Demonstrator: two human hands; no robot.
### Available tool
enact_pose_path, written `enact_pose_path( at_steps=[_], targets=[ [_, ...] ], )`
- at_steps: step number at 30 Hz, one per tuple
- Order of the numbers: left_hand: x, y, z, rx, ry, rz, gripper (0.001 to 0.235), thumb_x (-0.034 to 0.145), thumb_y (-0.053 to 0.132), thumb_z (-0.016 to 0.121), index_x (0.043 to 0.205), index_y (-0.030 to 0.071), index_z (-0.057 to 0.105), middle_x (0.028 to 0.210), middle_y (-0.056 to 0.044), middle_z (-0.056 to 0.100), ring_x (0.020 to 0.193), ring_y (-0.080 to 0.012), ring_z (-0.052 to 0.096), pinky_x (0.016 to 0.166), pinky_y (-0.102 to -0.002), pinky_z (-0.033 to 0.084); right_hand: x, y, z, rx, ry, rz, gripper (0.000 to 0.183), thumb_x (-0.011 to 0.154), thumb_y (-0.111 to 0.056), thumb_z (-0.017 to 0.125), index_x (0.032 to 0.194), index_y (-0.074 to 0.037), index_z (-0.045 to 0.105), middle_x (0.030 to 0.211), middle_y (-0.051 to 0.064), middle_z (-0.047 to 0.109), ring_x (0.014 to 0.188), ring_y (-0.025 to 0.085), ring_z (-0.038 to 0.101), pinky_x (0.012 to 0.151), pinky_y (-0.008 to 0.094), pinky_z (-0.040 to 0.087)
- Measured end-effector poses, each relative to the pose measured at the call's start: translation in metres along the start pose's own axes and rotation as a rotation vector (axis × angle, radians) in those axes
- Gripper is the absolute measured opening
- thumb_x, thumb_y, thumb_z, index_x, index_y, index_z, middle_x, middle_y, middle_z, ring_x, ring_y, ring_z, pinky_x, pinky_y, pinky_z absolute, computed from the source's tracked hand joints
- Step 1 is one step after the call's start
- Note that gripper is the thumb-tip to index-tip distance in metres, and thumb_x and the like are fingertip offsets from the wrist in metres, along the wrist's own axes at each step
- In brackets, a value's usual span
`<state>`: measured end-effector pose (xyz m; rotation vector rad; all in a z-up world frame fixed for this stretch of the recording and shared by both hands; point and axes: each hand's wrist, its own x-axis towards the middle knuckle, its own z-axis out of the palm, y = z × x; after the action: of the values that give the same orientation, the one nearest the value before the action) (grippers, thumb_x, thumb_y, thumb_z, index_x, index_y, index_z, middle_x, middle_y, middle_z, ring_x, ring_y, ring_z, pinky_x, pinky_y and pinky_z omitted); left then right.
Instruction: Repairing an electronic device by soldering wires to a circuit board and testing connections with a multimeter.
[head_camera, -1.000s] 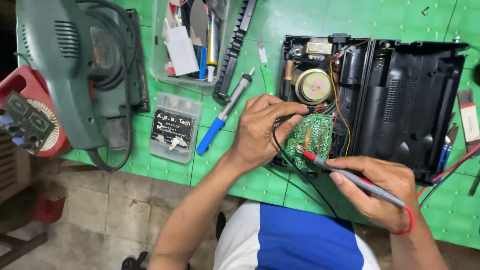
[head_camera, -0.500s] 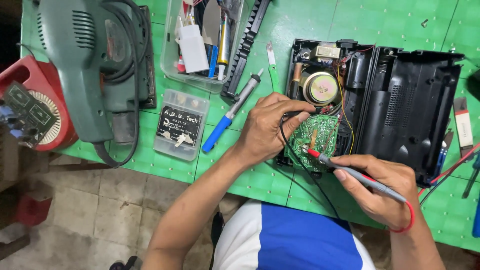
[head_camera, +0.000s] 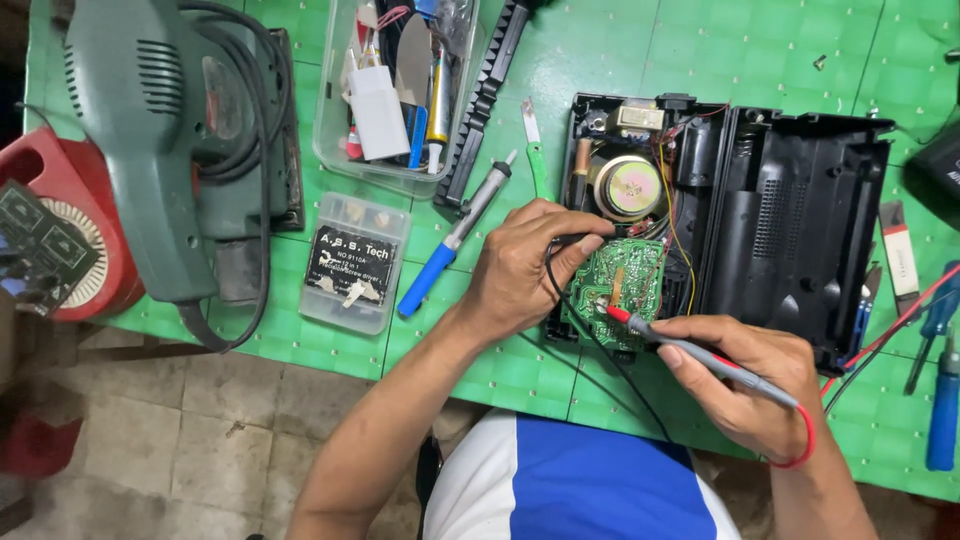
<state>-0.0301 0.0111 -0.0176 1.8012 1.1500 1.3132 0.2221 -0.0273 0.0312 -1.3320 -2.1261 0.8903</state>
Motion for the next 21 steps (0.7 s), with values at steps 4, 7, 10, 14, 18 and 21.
enact_pose_path(
  at_steps=[4,7,10,14,18,21],
  targets=[
    [-0.0002,0.0005,-0.0004,-0.003,-0.002,-0.006,0.015,0.105,0.012,0.061,0.115,0.006,0.069,0.107,-0.008,0.075,0.098,-0.0242,0.069,0.088,-0.035,0.056,-0.0012,0.0036,0.0000,0.005,-0.011,0.003,0.017,0.089,-0.021,0.073,0.103,-0.014,0.078,0.093,-0.004,0.080,0.063,0.005,0.071,0.061,0.019,0.051],
    [0.0002,-0.0002,0.0004,0.012,0.004,-0.005,0.014,0.105,0.014,0.062,0.115,0.007,0.070,0.107,-0.007,0.075,0.099,-0.0238,0.070,0.088,-0.035,0.056,0.0010,0.0012,0.0000,0.019,-0.005,0.004,0.016,0.089,-0.021,0.073,0.102,-0.013,0.078,0.092,-0.004,0.081,0.063,0.005,0.071,0.060,0.018,0.051],
    [-0.0006,-0.0026,0.0014,0.021,-0.001,-0.004,0.015,0.106,0.016,0.061,0.116,0.008,0.069,0.108,-0.006,0.075,0.098,-0.0236,0.069,0.089,-0.036,0.054,0.0017,0.0021,0.0000,0.030,-0.007,-0.003,0.016,0.088,-0.020,0.074,0.102,-0.013,0.077,0.092,-0.003,0.081,0.064,0.006,0.072,0.061,0.019,0.052],
    [0.0000,-0.0022,0.0014,0.028,-0.008,-0.010,0.014,0.104,0.013,0.063,0.116,0.009,0.069,0.107,-0.006,0.075,0.097,-0.0232,0.068,0.089,-0.036,0.053,0.0026,0.0020,-0.0007,0.025,-0.015,-0.007,0.017,0.088,-0.021,0.073,0.102,-0.013,0.077,0.093,-0.003,0.081,0.064,0.006,0.072,0.061,0.019,0.051],
    [-0.0005,-0.0036,0.0025,0.042,-0.002,0.005,0.014,0.103,0.012,0.065,0.116,0.008,0.069,0.107,-0.006,0.076,0.097,-0.0237,0.069,0.089,-0.036,0.053,0.0041,0.0000,-0.0015,0.024,-0.010,-0.001,0.016,0.088,-0.021,0.074,0.102,-0.014,0.078,0.092,-0.004,0.081,0.062,0.006,0.071,0.060,0.019,0.051],
    [-0.0005,-0.0038,0.0026,0.043,-0.001,0.000,0.014,0.104,0.013,0.064,0.116,0.008,0.069,0.108,-0.006,0.075,0.097,-0.0240,0.069,0.089,-0.037,0.053,0.0044,0.0008,-0.0024,0.022,-0.017,-0.013,0.016,0.088,-0.021,0.073,0.102,-0.014,0.077,0.094,-0.003,0.081,0.067,0.007,0.074,0.063,0.020,0.052]
  ],
)
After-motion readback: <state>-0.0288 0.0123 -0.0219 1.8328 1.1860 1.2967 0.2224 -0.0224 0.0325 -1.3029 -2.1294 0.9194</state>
